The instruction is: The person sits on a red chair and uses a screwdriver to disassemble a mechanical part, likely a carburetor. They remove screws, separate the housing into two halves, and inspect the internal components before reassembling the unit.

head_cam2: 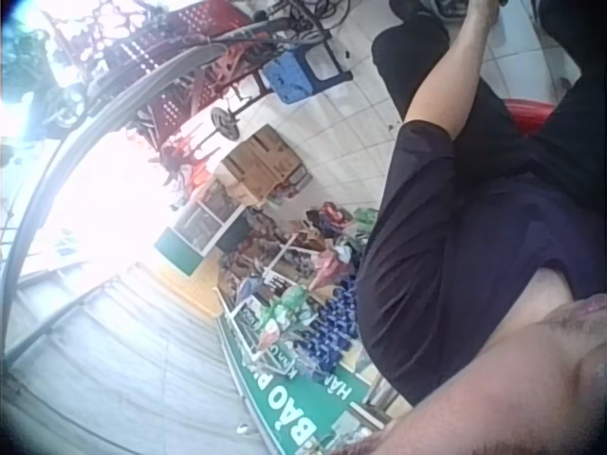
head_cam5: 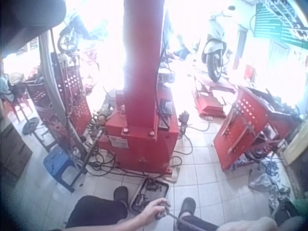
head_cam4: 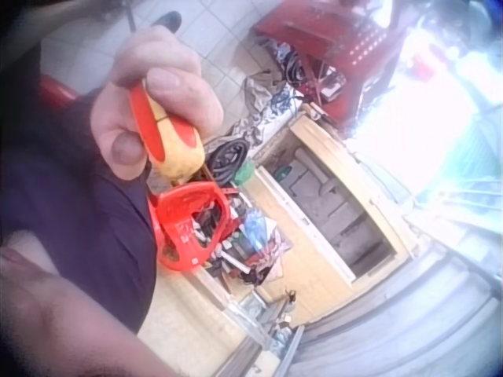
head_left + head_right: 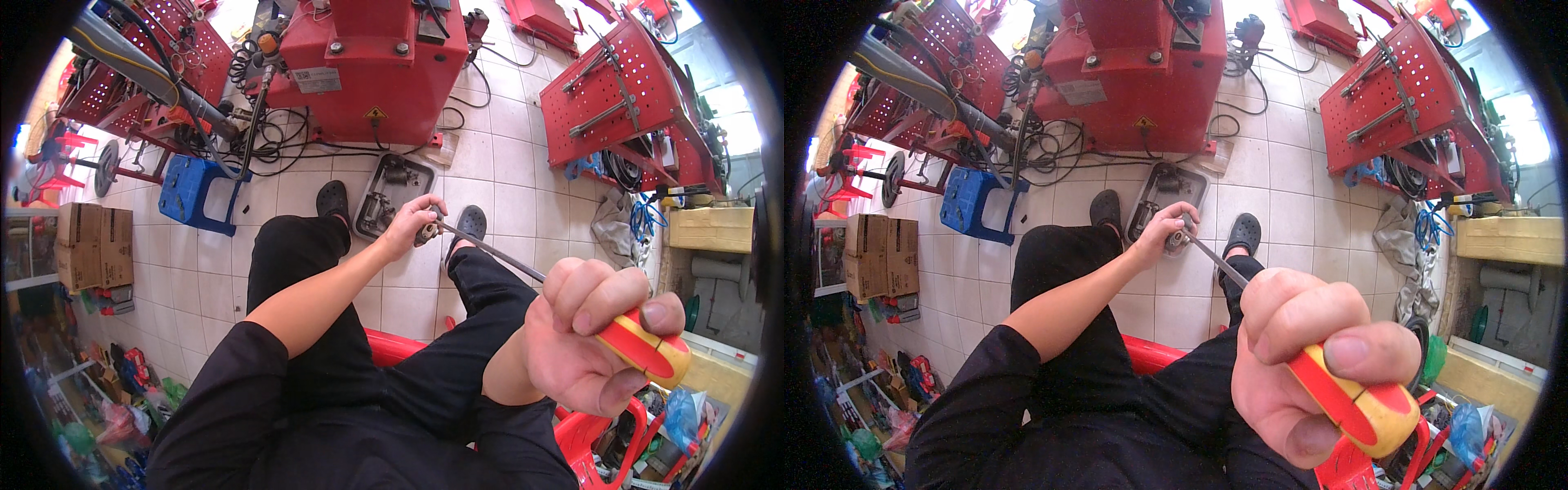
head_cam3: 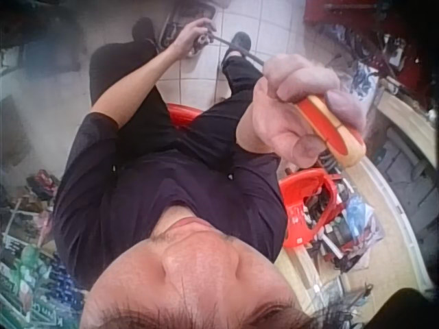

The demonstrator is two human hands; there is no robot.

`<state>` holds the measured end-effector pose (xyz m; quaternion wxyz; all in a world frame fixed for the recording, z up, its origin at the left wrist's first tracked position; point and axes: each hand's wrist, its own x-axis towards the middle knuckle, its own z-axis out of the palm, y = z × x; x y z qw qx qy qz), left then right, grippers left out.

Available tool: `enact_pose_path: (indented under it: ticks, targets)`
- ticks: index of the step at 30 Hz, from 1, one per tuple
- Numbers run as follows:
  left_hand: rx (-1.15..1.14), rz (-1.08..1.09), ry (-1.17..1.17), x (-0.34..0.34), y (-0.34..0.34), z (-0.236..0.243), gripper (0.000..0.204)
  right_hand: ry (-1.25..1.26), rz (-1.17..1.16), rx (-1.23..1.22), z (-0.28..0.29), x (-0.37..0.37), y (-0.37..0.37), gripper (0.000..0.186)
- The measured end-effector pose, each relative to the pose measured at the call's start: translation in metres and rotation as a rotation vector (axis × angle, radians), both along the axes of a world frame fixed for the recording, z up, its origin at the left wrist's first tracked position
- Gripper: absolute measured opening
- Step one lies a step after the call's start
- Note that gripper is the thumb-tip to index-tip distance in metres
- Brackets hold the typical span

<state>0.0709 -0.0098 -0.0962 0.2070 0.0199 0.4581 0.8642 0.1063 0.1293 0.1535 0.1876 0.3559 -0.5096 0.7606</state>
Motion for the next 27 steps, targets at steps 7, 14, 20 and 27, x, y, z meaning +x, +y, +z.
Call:
enact_pose_path:
  ticks: [7,14,20,27]
  targets:
    - [-0.041,-0.007,-0.005,0.0,-0.001,-0.004,0.03,0.011,0.013,0.009,-0.001,-0.003,0.002,0.045]
    - [-0.063,-0.026,-0.023,0.0,-0.001,-0.004,0.031,-0.035,-0.028,-0.107,-0.005,-0.002,0.002,0.053]
    - [-0.163,0.017,0.115,-0.002,0.002,-0.018,0.037,-0.017,-0.051,-0.012,-0.011,-0.006,-0.003,0.059]
    - [-0.132,-0.027,0.017,0.003,0.004,-0.02,0.04,0.152,-0.158,0.167,-0.005,-0.015,-0.006,0.048]
